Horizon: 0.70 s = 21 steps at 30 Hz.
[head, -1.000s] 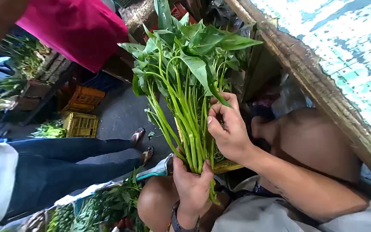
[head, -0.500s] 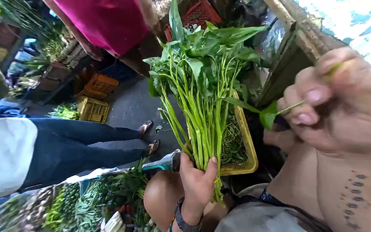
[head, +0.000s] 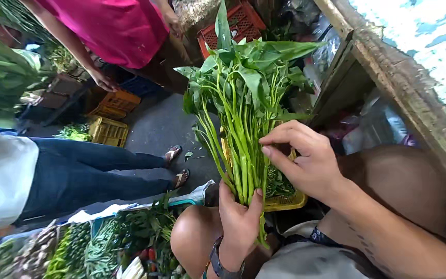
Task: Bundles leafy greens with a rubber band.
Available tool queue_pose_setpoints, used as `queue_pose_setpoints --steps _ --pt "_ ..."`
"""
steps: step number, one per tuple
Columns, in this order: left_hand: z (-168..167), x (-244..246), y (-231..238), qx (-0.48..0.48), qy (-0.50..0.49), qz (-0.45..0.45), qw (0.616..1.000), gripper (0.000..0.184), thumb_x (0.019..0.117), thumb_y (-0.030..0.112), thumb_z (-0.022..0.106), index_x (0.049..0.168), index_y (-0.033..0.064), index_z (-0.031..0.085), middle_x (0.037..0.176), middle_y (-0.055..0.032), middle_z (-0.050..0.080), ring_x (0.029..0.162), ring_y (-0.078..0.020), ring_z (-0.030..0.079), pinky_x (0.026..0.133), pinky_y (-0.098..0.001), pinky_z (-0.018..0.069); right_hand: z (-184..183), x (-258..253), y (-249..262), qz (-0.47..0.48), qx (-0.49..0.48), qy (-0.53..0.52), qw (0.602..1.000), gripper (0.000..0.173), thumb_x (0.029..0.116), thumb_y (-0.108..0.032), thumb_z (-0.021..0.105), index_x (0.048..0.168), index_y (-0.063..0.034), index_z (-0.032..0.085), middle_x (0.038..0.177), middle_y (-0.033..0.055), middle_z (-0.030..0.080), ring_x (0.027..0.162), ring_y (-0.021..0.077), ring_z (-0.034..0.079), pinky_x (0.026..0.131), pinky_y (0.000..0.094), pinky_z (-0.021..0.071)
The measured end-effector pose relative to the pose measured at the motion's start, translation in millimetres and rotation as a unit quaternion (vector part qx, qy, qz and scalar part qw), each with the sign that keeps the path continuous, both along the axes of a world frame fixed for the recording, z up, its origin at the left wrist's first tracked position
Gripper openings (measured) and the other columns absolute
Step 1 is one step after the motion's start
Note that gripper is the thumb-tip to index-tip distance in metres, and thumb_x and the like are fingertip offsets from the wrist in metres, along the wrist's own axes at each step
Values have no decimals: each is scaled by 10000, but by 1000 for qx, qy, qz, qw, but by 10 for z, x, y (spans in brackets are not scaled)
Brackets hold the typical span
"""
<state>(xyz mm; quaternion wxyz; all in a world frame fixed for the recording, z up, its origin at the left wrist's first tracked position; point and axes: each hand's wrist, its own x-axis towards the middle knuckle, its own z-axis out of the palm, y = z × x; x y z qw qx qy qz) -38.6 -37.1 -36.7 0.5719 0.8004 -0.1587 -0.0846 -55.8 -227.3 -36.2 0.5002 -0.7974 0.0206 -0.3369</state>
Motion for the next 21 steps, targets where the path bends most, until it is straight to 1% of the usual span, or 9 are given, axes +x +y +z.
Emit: queue_pose_setpoints --steps 3,5,7,9,12,15,17,19,21 --pt "-46 -18 -6 29 -24 -18 999 730 826 127 772 1407 -110 399 1116 -113 676 945 -94 708 804 -253 627 -9 9 50 -6 -31 12 999 297 998 -224 649 1277 -140 705 1085 22 631 805 39 601 640 191 539" --pt "-87 -41 1 82 -53 -22 995 750 813 164 787 1411 -101 422 1157 -124 673 979 -89 698 831 -254 618 -19 12 21 -20 -74 52 996 391 1028 -284 601 1409 -200 635 1085 46 600 741 76 579 582 243 518" --pt "-108 -66 8 128 -72 -26 989 752 803 193 792 1410 -82 444 1193 -134 666 1019 -99 685 867 -271 605 -32 13 -36 -34 -97 91 991 411 1037 -310 589 1440 -235 614 1078 69 604 724 122 600 564 299 534" --pt "-104 -79 3 133 -67 -30 988 749 795 189 802 1407 -69 456 1192 -129 666 1020 -101 684 869 -273 606 -44 8 -81 -50 -80 89 992 368 1038 -296 592 1391 -216 656 1049 53 606 762 117 601 604 288 533" --pt "-94 -68 -9 101 -44 -34 993 745 792 164 808 1403 -70 452 1154 -116 677 980 -104 698 835 -269 619 13 -7 -109 -63 -7 13 998 272 1009 -186 621 1247 -98 719 996 21 630 801 53 593 672 194 527" --pt "-2 13 -6 11 30 -29 999 756 785 141 841 1390 -79 446 1123 -127 686 966 -145 715 824 -292 636 61 -40 -174 -18 25 16 999 191 989 -178 642 1125 -86 741 967 -21 658 846 21 616 739 176 542" --pt "60 93 27 -74 73 -23 994 752 827 264 834 1362 -91 443 1101 -133 689 963 -166 719 834 -321 636 70 -54 -194 27 47 23 998 167 977 -173 657 1091 -87 744 956 -35 654 819 12 616 704 159 547" --pt "75 161 92 -134 95 -27 986 699 980 467 640 1391 -56 424 1127 -124 667 975 -189 708 840 -373 635 87 -75 -154 64 55 24 996 152 961 -172 677 1077 -96 741 983 -40 658 835 16 629 703 165 564" --pt "58 201 135 -163 101 -12 981 621 1070 517 417 1414 0 436 1147 -124 663 996 -211 703 855 -413 628 76 -79 -59 100 34 26 994 138 945 -204 705 1042 -117 750 991 -41 654 824 16 626 678 174 569"
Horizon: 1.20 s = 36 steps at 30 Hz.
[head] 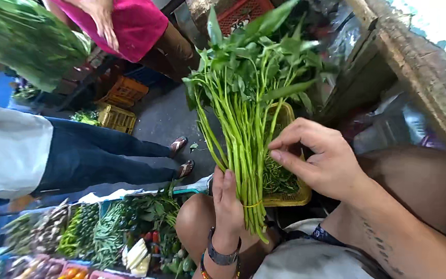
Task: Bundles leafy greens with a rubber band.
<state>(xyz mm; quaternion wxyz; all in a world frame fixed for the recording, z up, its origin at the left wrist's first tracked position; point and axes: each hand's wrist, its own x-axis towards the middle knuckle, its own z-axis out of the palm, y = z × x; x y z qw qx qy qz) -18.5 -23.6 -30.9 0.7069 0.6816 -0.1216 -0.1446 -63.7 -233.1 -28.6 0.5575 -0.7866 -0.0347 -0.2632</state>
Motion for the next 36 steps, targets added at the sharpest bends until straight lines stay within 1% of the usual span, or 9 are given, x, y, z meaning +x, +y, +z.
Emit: queue_pose_setpoints --steps 5,11,17,20,24,27,29,33,36 --pt "-34 -22 -1 -9 -22 45 999 573 1106 470 318 1421 4 428 1184 -109 649 1077 -171 672 955 -366 582 -146 -3 350 36 -161 24 986 242 1002 -374 648 1092 -196 785 972 -28 690 879 80 656 763 272 570" --pt "-52 -39 5 5 -48 46 998 568 1106 445 353 1411 -28 425 1179 -96 642 1069 -143 665 960 -333 573 -203 -3 514 7 -199 -12 980 172 997 -264 641 944 -158 767 865 -1 688 817 129 656 707 289 540" --pt "-16 -63 -81 4 -45 56 997 355 1027 70 542 1336 -65 431 1032 -109 648 885 -129 685 795 -277 606 -251 -6 704 -51 -238 -64 968 141 937 -211 635 892 -94 698 831 55 683 747 189 647 640 320 505" --pt "-12 -65 -99 9 -53 65 996 348 1021 72 567 1318 -68 451 1024 -120 653 879 -144 689 798 -283 609 -249 -36 757 -60 -167 -13 984 128 884 -227 663 828 -113 682 803 24 672 725 137 628 638 291 483" --pt "16 -36 -94 9 -46 80 996 353 1041 129 548 1329 -56 461 1050 -134 660 921 -173 701 829 -328 620 33 -155 435 67 87 57 992 85 874 -197 652 825 -128 661 800 -67 612 705 -29 570 584 141 492" --pt "26 -40 -67 18 -46 91 995 435 1014 200 613 1338 -42 453 1062 -122 663 933 -166 708 828 -330 628 134 -169 69 50 -62 101 992 235 942 -380 611 788 -212 669 791 -136 611 682 -62 563 555 155 478" --pt "23 -49 -63 22 -47 90 995 606 901 191 755 1346 -55 425 1071 -138 665 940 -184 714 827 -340 636 63 -128 56 -4 -148 122 981 344 955 -545 627 846 -243 749 849 -116 660 709 8 598 599 265 513" --pt "-12 -54 -53 49 -66 71 994 728 777 45 839 1359 -74 417 1104 -172 665 984 -215 710 866 -359 633 -47 -40 284 3 -179 62 982 289 985 -421 652 1168 -230 769 1120 6 665 924 120 654 740 307 577" --pt "-25 -71 -62 58 -66 72 994 695 787 -2 776 1368 -76 403 1110 -163 654 963 -200 710 833 -339 635 -118 -27 317 6 -219 71 973 227 1016 -353 614 1078 -239 800 1060 2 664 891 129 648 733 305 565"
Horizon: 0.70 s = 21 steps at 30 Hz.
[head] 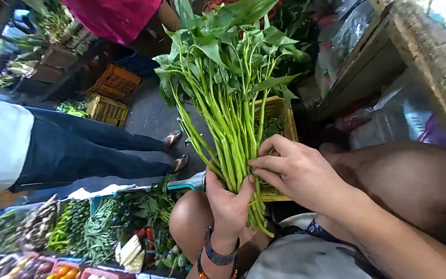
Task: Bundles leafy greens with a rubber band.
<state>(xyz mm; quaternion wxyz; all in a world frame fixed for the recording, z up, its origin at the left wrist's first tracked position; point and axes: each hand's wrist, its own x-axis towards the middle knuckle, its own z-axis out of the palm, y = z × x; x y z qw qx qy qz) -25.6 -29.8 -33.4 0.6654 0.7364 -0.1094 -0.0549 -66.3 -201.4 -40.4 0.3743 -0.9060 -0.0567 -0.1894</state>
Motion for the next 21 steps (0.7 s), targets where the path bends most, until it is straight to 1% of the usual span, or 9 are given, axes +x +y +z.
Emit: queue_pose_setpoints --steps 3,4,6,9,11,14,18,21 --pt "16 0 5 -18 3 -1 1000 692 796 0 753 1375 -82 385 1114 -147 645 957 -178 709 824 -321 635 13 -3 -71 13 -20 -3 1000 217 1017 -355 611 1067 -268 803 1040 -16 657 880 117 639 746 306 557" --pt "19 5 4 -23 2 0 1000 692 794 11 755 1370 -85 384 1112 -139 646 960 -168 707 828 -312 632 22 -5 -91 20 -28 -8 999 218 1019 -357 603 1072 -276 799 1029 -15 658 896 126 640 760 312 556" --pt "17 5 7 -34 -5 -2 999 691 796 13 755 1363 -87 374 1120 -135 640 983 -156 700 853 -298 621 40 -15 -118 30 -50 -18 998 235 1028 -371 584 1078 -282 795 984 -12 659 885 140 637 747 314 541" --pt "5 -10 11 -31 -32 -13 999 722 788 19 772 1367 -99 358 1136 -138 636 1001 -152 696 873 -296 616 68 -34 -98 30 -76 -23 996 246 1034 -356 574 1013 -243 791 914 -2 646 847 162 625 724 326 517" --pt "-12 -16 15 -20 -56 -17 998 745 777 25 781 1370 -115 352 1156 -146 633 1025 -156 692 892 -300 612 92 -48 -67 28 -88 -22 995 236 1026 -314 573 972 -215 780 895 7 648 841 179 635 719 340 528" --pt "-31 -31 18 -10 -77 -18 997 767 771 65 802 1368 -120 359 1160 -138 631 1030 -149 688 899 -294 610 134 -88 -52 24 -90 -10 996 204 1001 -268 574 962 -196 761 887 -3 666 873 178 657 778 347 545" --pt "-23 -30 13 -21 -76 -19 997 785 774 75 812 1377 -112 346 1173 -129 634 1042 -141 687 910 -298 608 163 -111 -67 16 -95 1 995 189 977 -253 570 965 -204 752 863 -3 646 856 181 645 755 351 531" --pt "-9 -34 11 -24 -71 -16 997 789 775 68 806 1387 -97 336 1174 -115 635 1043 -136 689 903 -290 609 164 -117 -82 12 -104 14 994 193 981 -249 556 986 -189 739 881 12 647 860 193 657 762 357 546"
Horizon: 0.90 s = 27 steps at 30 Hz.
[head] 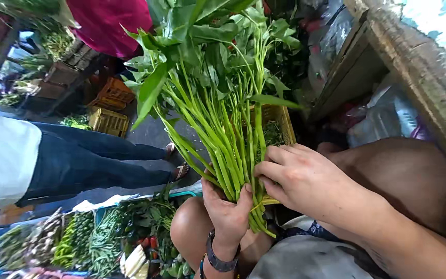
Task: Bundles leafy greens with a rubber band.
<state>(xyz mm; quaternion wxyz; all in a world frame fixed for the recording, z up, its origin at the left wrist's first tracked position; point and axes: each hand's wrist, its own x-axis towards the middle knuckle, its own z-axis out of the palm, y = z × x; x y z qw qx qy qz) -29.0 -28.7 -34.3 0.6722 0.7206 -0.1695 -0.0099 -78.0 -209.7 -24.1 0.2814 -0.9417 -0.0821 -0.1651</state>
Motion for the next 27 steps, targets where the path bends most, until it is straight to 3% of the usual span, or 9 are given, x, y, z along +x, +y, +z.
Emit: queue_pose_setpoints --steps 4,7,13,16,18,19,21,24,27 --pt "0 -4 9 -17 10 -3 1000 771 778 63 803 1380 -88 346 1163 -115 641 1041 -144 692 899 -297 612 23 -5 13 -10 -22 19 1000 190 998 -235 543 989 -164 719 940 32 664 905 201 671 797 357 560" --pt "-5 8 18 -48 26 -18 998 747 793 80 815 1360 -80 355 1157 -101 639 1041 -133 688 910 -297 607 -12 30 62 -16 -30 -22 999 177 988 -204 547 928 -118 690 899 46 657 866 213 672 768 354 559" --pt "35 42 43 -93 79 -16 992 733 817 107 804 1363 -66 347 1119 -91 659 977 -141 711 848 -309 629 -18 59 -23 12 104 -82 991 153 997 -195 544 939 -123 666 859 7 618 800 128 616 736 289 531" --pt "60 46 66 -143 129 -30 981 731 820 115 822 1354 -42 348 1046 -189 686 818 -302 757 637 -442 669 47 32 -230 -40 114 -23 992 193 955 -338 670 966 -146 670 883 -11 633 763 123 626 685 338 553" --pt "56 41 74 -152 133 -33 979 735 815 106 824 1354 -45 348 1038 -221 682 799 -344 752 613 -473 665 56 35 -312 -99 121 -5 988 360 898 -489 730 945 -146 634 846 -14 618 707 134 601 627 363 532" --pt "50 41 75 -144 124 -35 981 730 815 100 817 1353 -46 345 1044 -215 678 806 -335 752 627 -468 667 64 38 -307 -119 139 -25 983 365 890 -504 730 933 -154 637 852 -26 609 710 108 587 617 330 514" --pt "31 46 79 -116 86 -38 989 732 819 115 823 1352 -63 355 1071 -182 677 859 -281 750 696 -428 672 97 46 -237 -76 210 -88 971 243 941 -373 720 1000 -137 705 1003 -14 643 831 60 623 680 246 558" --pt "1 30 77 -74 20 -50 996 739 827 166 834 1359 -73 380 1159 -95 655 1019 -144 696 894 -314 616 47 96 -53 22 203 -117 972 254 1025 -247 627 1222 -109 711 1316 52 644 1037 113 671 845 283 603" --pt "-2 4 55 -87 4 -48 995 757 805 128 836 1367 -62 365 1176 -74 652 1047 -133 690 916 -310 610 -46 136 8 0 111 -112 988 325 1033 -277 600 1312 -122 666 1348 37 656 940 149 689 764 334 585"
